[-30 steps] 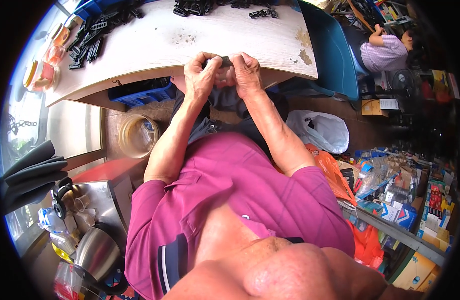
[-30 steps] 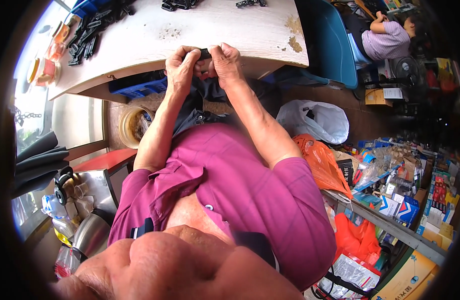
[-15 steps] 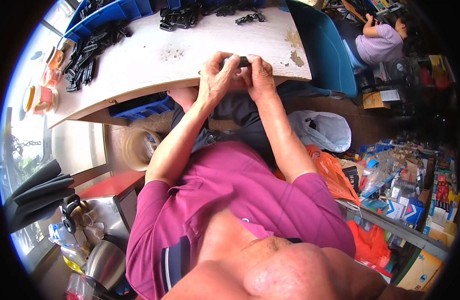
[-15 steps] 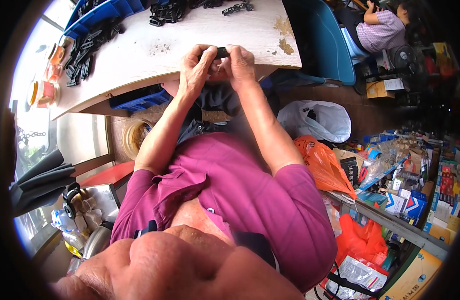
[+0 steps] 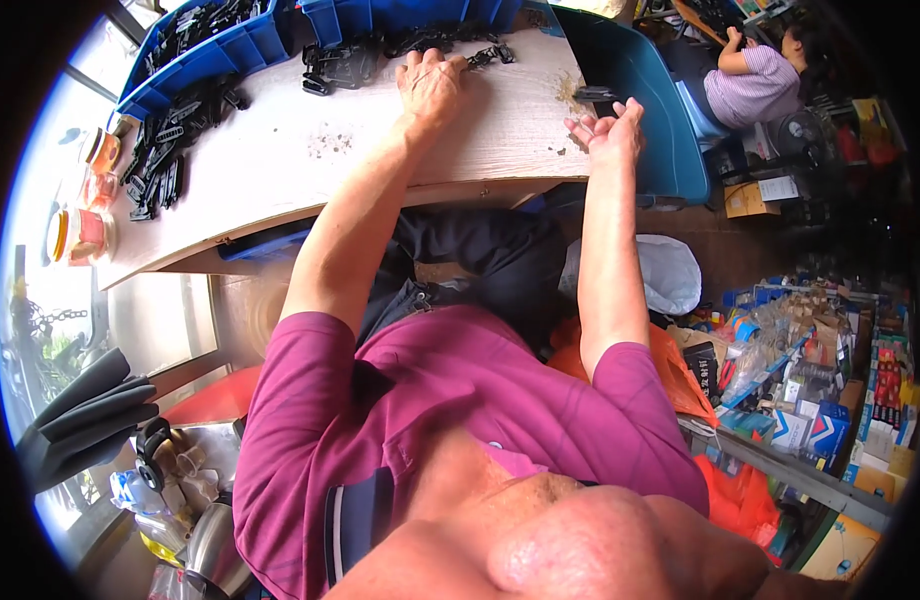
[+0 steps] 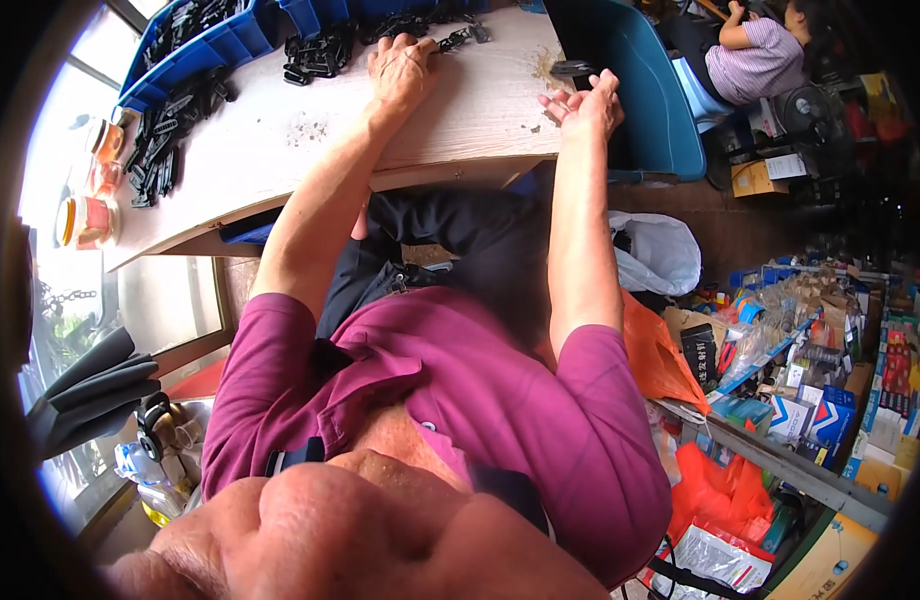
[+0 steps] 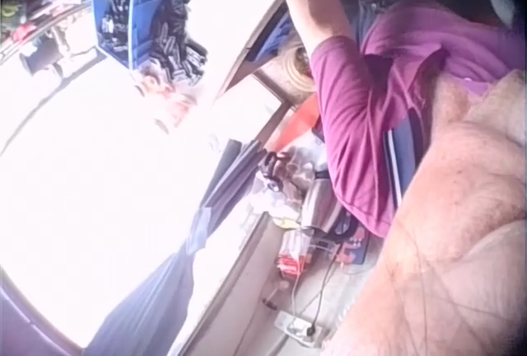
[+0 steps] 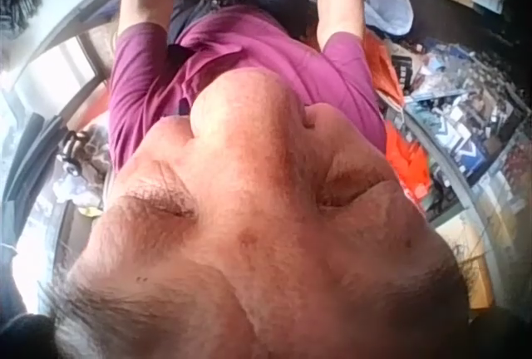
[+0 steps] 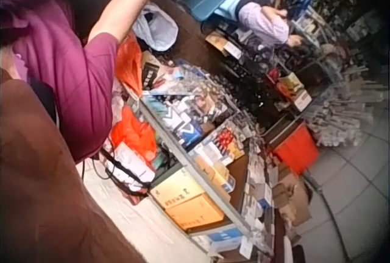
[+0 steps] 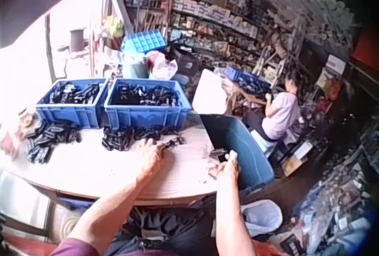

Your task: The person assembles plastic components by picking up base parts and small inserts from the table, fitting the pieces together by hand, and placing the assembled components on the desk.

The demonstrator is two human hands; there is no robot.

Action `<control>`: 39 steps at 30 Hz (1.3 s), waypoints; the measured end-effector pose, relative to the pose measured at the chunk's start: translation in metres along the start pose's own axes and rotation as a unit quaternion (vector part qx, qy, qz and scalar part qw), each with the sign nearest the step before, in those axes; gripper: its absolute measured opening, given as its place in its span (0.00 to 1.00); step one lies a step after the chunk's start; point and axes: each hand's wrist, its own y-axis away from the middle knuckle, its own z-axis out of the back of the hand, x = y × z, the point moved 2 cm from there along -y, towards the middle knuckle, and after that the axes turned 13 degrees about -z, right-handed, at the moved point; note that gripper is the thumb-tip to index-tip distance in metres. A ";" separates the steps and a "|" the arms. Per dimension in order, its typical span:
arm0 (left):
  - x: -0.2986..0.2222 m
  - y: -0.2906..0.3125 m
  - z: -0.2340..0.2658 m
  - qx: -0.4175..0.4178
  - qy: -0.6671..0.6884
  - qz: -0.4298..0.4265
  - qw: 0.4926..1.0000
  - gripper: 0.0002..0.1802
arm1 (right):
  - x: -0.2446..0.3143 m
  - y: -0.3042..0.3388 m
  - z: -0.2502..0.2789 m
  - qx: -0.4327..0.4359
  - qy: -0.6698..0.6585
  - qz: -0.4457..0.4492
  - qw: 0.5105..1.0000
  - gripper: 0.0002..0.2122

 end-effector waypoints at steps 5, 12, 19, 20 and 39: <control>0.000 0.003 0.001 -0.010 0.041 -0.007 0.999 0.07 | -0.022 0.006 -0.004 0.050 0.095 -0.010 0.994 0.09; 0.003 0.025 0.023 -0.054 0.233 0.036 0.970 0.10 | -0.065 0.027 -0.039 0.198 0.199 -0.041 0.959 0.11; -0.017 0.045 0.055 0.046 0.604 0.269 0.749 0.12 | -0.092 0.040 -0.057 0.322 0.257 -0.011 0.911 0.13; -0.017 0.048 0.057 0.018 0.637 0.276 0.719 0.13 | -0.092 0.043 -0.058 0.309 0.276 0.002 0.910 0.13; 0.065 0.097 0.099 -0.103 0.294 0.101 0.945 0.13 | -0.114 0.085 -0.063 0.356 0.283 -0.061 0.888 0.09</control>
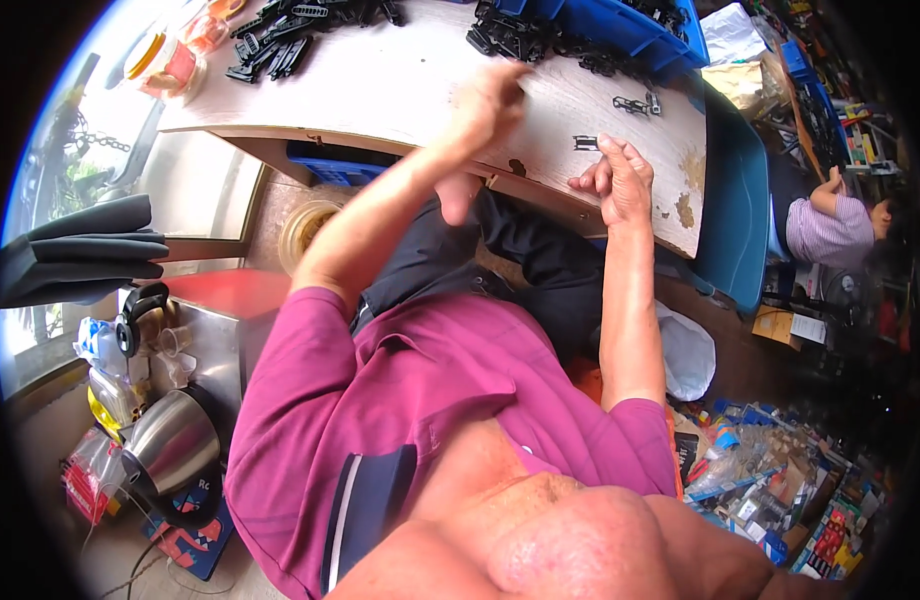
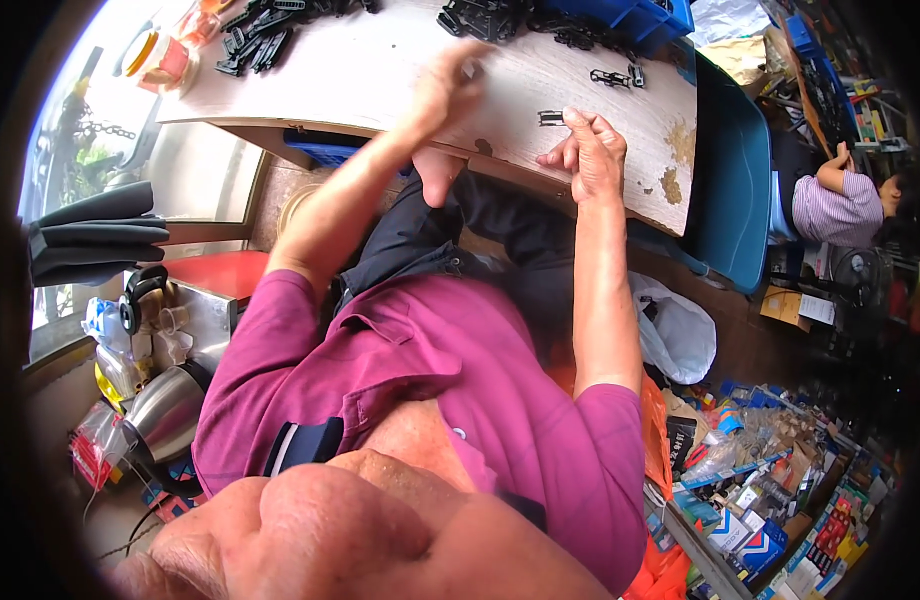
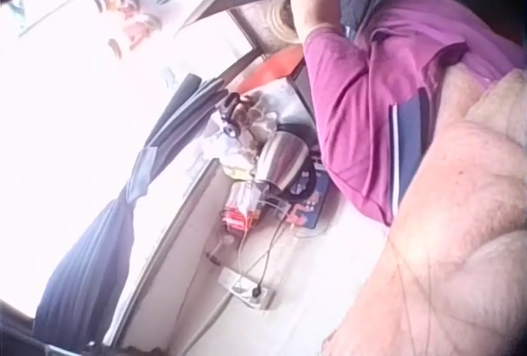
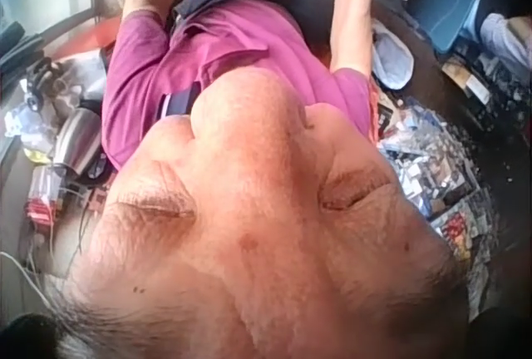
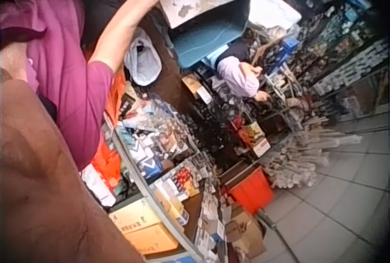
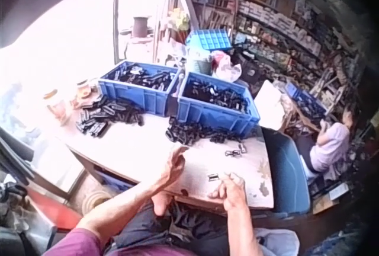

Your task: The person assembles plastic components by picking up base parts and small inserts from the table, fitting the pieces together by hand, and placing the assembled components on the desk.

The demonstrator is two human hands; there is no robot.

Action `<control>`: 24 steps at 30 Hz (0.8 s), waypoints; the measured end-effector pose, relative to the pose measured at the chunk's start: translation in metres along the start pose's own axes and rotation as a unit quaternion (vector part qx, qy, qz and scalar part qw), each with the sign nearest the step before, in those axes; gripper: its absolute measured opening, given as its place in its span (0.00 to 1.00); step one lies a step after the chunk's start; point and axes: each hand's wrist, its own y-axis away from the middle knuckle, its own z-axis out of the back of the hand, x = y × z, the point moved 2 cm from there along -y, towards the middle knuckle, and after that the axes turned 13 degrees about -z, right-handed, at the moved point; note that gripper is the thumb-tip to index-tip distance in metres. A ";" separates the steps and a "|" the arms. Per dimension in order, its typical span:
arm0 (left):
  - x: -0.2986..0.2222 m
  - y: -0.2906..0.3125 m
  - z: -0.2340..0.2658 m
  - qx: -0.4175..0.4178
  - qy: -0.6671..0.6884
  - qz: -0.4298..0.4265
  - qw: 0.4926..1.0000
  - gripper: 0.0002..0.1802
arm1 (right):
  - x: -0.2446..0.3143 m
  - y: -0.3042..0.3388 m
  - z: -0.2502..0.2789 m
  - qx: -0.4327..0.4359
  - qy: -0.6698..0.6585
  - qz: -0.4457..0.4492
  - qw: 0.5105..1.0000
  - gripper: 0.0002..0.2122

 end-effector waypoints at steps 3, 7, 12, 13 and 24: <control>0.037 -0.040 0.073 -0.049 -0.380 -0.138 0.913 0.19 | -0.002 -0.001 0.003 0.015 -0.030 0.017 0.999 0.09; 0.073 -0.051 0.138 0.044 -0.389 -0.192 0.900 0.18 | -0.001 0.000 0.000 0.014 -0.027 0.014 0.999 0.08; 0.041 -0.065 0.118 0.216 -0.405 -0.077 0.885 0.11 | -0.002 -0.001 0.002 -0.009 -0.054 0.016 0.998 0.07; 0.028 -0.062 0.118 0.247 -0.387 -0.091 0.884 0.14 | -0.002 -0.002 0.001 -0.011 -0.048 0.014 0.999 0.07; 0.059 -0.018 0.087 0.089 -0.412 -0.044 0.906 0.16 | -0.003 -0.002 0.006 0.001 -0.041 0.022 0.999 0.07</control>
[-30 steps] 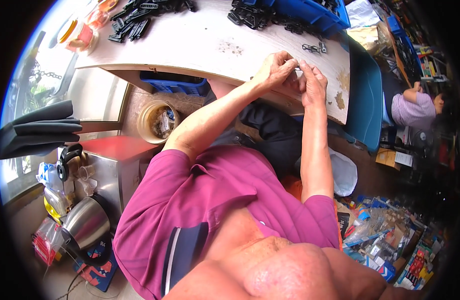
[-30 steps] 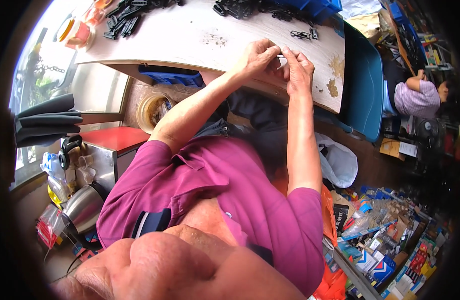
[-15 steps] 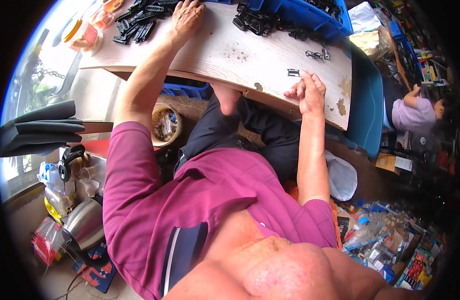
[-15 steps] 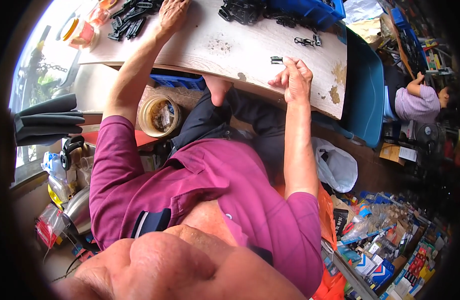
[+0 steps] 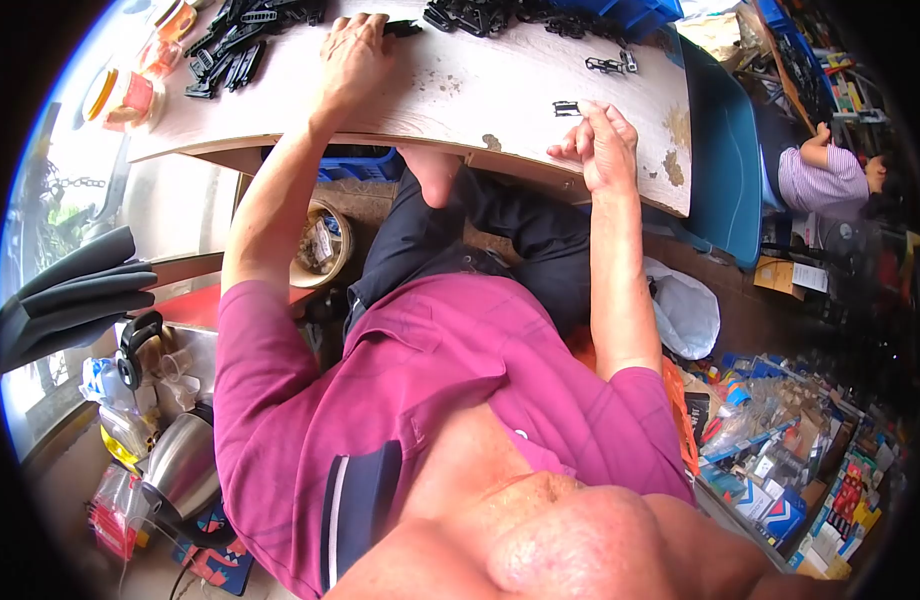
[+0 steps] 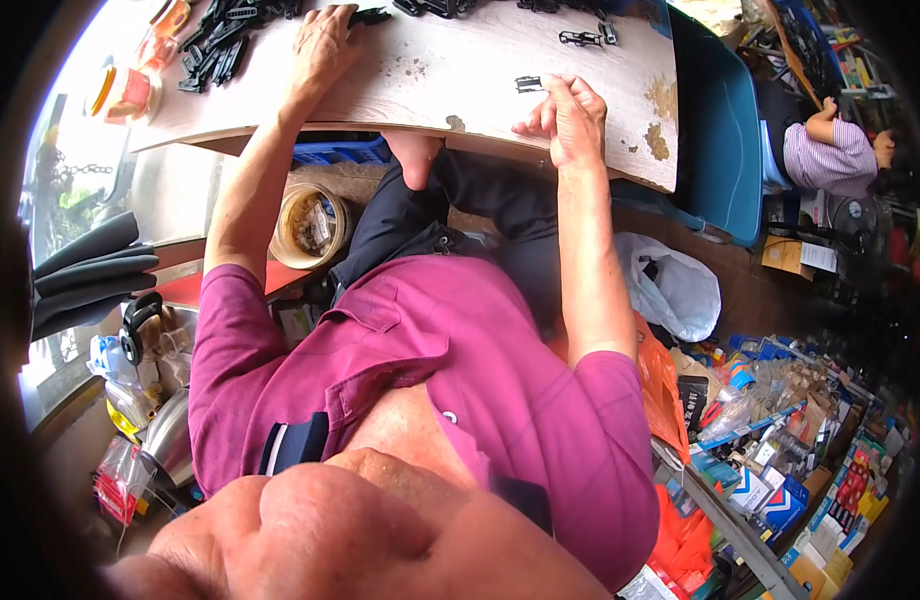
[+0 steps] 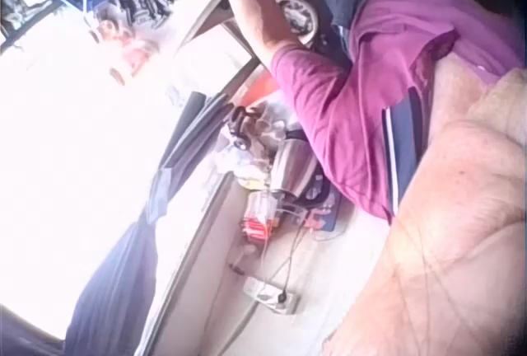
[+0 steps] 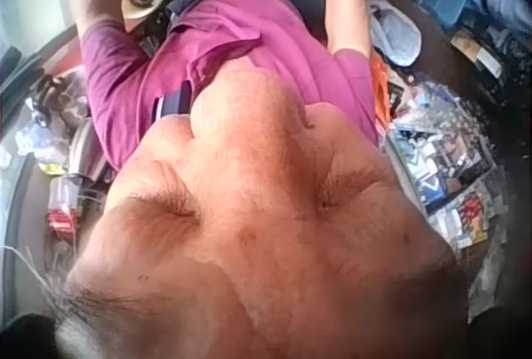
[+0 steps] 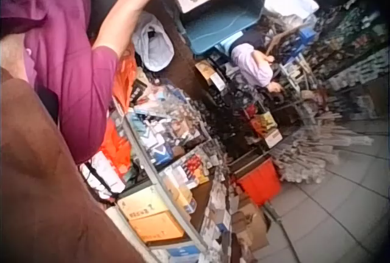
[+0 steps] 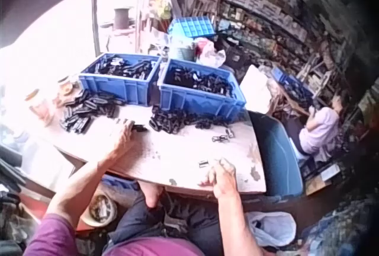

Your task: The person assembles plastic components by picking up base parts and small inserts from the table, fitting the pieces together by hand, and placing the assembled components on the desk.

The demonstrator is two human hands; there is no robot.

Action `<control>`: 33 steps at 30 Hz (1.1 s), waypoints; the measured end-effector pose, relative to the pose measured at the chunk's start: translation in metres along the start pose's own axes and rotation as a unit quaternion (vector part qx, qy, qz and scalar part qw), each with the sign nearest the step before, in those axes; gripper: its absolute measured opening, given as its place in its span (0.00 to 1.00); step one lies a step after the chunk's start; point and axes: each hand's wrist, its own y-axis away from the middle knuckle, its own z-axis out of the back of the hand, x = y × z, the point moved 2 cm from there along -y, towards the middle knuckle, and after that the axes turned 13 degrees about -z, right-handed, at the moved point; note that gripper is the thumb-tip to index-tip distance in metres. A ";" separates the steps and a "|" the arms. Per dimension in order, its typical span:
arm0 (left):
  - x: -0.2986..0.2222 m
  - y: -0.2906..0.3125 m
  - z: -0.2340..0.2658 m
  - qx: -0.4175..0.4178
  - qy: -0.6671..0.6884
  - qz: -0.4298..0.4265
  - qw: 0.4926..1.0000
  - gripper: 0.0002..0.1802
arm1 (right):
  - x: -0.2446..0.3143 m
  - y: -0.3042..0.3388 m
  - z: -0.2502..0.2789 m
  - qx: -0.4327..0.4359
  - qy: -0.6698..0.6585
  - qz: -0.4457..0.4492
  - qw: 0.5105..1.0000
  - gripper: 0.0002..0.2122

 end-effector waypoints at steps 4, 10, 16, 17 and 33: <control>0.006 0.008 0.007 0.001 0.054 0.020 0.998 0.15 | 0.002 0.003 -0.004 -0.010 0.007 0.005 1.000 0.07; -0.055 0.023 0.011 -0.088 0.315 0.097 0.940 0.12 | -0.005 -0.001 0.001 0.006 -0.076 0.044 0.996 0.06; -0.138 0.034 -0.005 -0.085 0.659 0.212 0.716 0.15 | -0.001 0.006 -0.018 0.021 -0.112 0.061 0.992 0.06; -0.151 0.032 -0.001 -0.084 0.656 0.189 0.726 0.14 | 0.001 0.006 -0.019 0.015 -0.110 0.067 0.991 0.07; -0.171 0.027 -0.009 -0.041 0.517 0.083 0.851 0.19 | -0.016 0.004 -0.034 -0.008 -0.056 0.074 0.996 0.06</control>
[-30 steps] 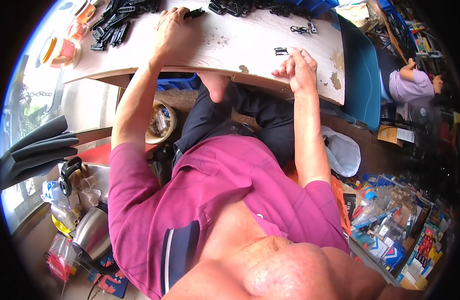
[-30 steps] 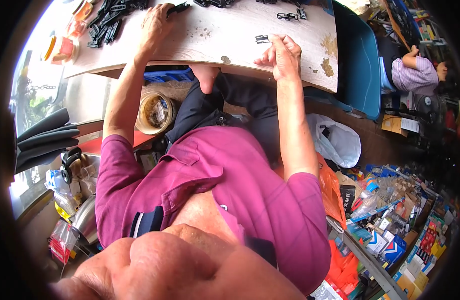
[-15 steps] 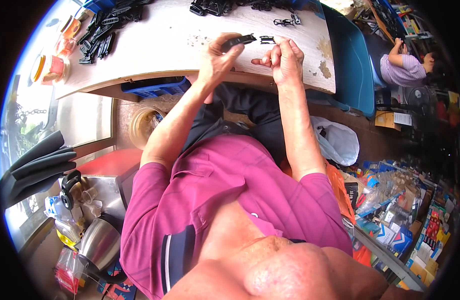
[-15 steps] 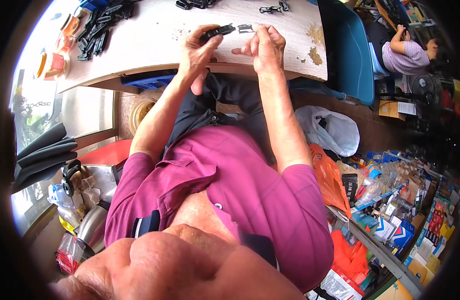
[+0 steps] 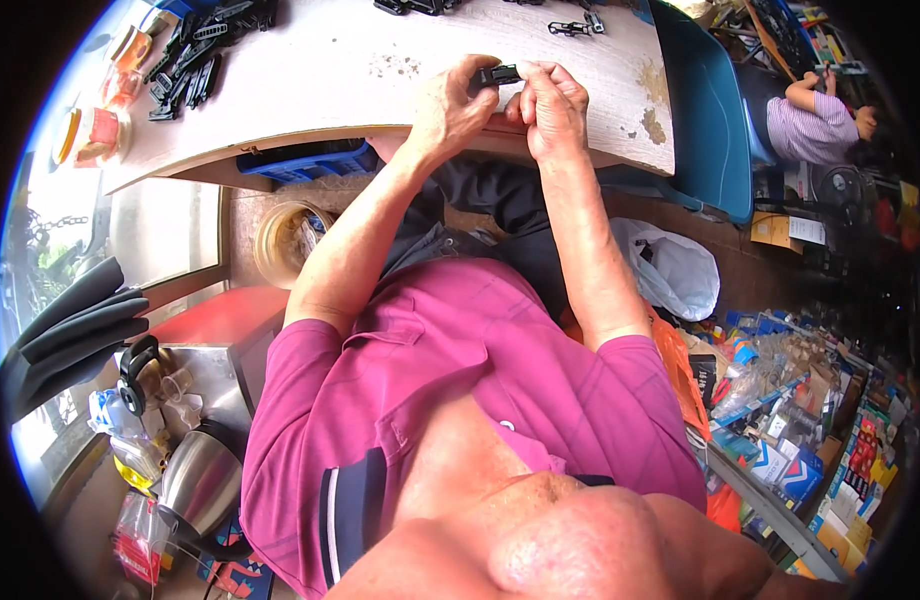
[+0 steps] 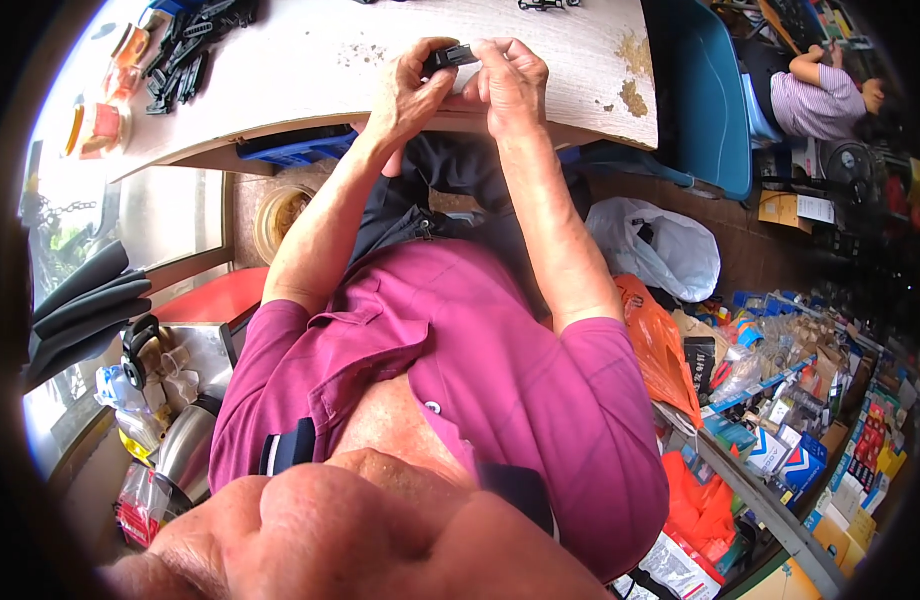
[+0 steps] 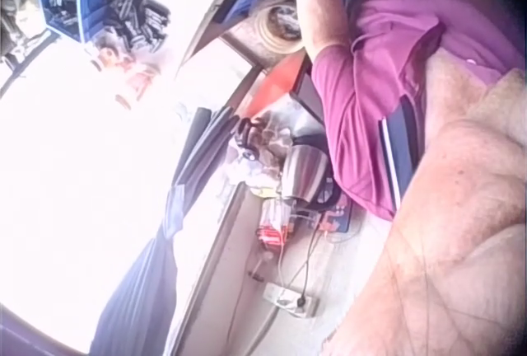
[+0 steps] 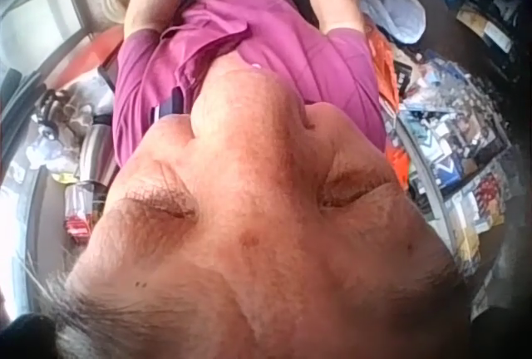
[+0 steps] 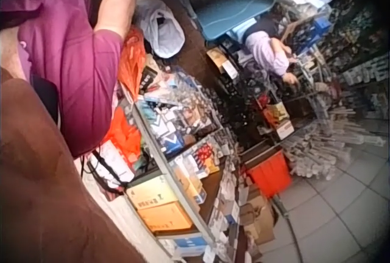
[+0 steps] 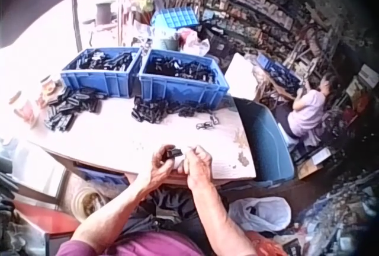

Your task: The person assembles plastic components by picking up base parts and small inserts from the table, fitting the pieces together by hand, and placing the assembled components on the desk.

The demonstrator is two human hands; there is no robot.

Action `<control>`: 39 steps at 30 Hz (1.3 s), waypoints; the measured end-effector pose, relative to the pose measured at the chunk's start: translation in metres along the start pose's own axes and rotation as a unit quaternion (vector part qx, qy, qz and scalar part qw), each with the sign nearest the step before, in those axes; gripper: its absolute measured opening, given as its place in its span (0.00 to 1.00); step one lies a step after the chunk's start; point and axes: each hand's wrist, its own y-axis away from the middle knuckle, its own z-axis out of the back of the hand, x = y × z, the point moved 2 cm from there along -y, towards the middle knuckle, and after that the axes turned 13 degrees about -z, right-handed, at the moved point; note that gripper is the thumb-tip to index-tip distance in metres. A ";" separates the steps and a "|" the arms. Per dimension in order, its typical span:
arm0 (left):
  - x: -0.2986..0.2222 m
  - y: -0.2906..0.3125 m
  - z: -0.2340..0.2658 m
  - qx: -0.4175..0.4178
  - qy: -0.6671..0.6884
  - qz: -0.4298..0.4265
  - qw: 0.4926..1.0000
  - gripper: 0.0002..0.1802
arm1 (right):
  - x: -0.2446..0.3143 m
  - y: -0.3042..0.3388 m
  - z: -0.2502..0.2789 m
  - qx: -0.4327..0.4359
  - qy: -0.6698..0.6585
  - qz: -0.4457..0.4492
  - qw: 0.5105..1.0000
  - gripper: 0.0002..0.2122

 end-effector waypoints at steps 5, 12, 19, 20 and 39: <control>-0.013 -0.005 0.001 0.001 0.015 0.007 1.000 0.19 | -0.002 -0.005 0.004 -0.021 0.024 -0.007 0.999 0.06; -0.010 -0.003 0.004 -0.079 0.045 0.025 0.996 0.14 | 0.000 -0.004 -0.014 -0.048 0.062 -0.036 0.996 0.07; 0.011 0.009 0.057 -0.152 0.086 0.069 0.982 0.11 | 0.003 -0.004 -0.038 -0.055 0.084 -0.114 0.988 0.08; 0.012 0.009 0.068 -0.160 0.096 0.085 0.979 0.12 | 0.003 -0.008 -0.038 -0.054 0.086 -0.112 0.988 0.08; 0.019 0.017 0.106 -0.227 0.132 0.062 0.963 0.17 | -0.007 -0.114 -0.146 -0.124 0.347 -0.062 0.928 0.13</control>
